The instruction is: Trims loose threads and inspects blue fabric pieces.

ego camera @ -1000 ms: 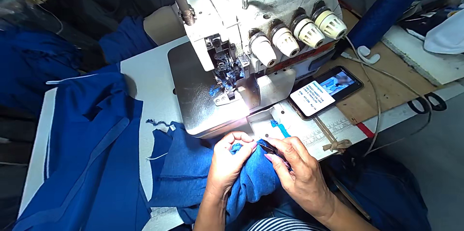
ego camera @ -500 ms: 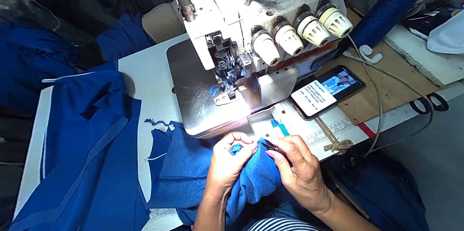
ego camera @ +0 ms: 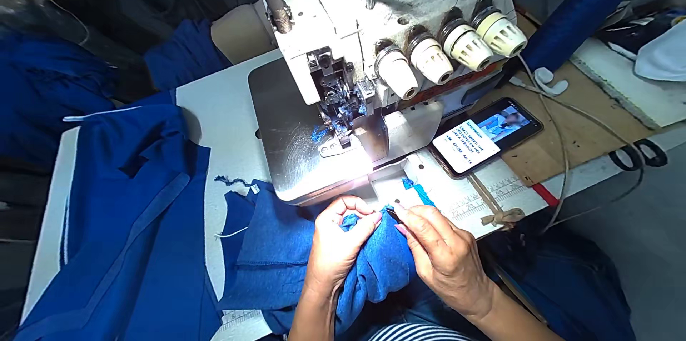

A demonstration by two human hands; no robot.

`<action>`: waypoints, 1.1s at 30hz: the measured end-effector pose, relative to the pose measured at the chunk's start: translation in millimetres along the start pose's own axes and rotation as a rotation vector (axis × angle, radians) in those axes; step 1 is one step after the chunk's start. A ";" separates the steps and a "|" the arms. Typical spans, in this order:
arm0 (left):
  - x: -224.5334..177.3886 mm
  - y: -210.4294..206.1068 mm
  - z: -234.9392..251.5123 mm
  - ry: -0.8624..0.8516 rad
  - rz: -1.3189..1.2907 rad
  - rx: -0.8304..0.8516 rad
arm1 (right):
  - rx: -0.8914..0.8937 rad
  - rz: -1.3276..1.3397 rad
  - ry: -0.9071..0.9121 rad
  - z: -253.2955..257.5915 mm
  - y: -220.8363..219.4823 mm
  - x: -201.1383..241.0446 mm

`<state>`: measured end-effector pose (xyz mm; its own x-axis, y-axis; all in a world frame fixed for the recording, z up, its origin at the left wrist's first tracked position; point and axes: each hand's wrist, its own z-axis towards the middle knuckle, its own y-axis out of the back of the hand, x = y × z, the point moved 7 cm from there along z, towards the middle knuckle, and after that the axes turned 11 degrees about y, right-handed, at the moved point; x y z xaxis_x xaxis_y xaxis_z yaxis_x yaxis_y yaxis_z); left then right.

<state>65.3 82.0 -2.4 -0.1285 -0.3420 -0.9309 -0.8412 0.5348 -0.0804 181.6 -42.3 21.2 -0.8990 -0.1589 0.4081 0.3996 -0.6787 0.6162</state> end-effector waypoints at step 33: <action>-0.7 -0.8 -0.8 -0.016 0.000 0.016 | -0.060 0.122 -0.165 -2.9 4.1 -6.8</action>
<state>65.7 81.2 -1.4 -0.1202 -0.3299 -0.9363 -0.8329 0.5468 -0.0857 188.9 -46.1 19.0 -0.8012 -0.1260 0.5850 0.4876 -0.7042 0.5162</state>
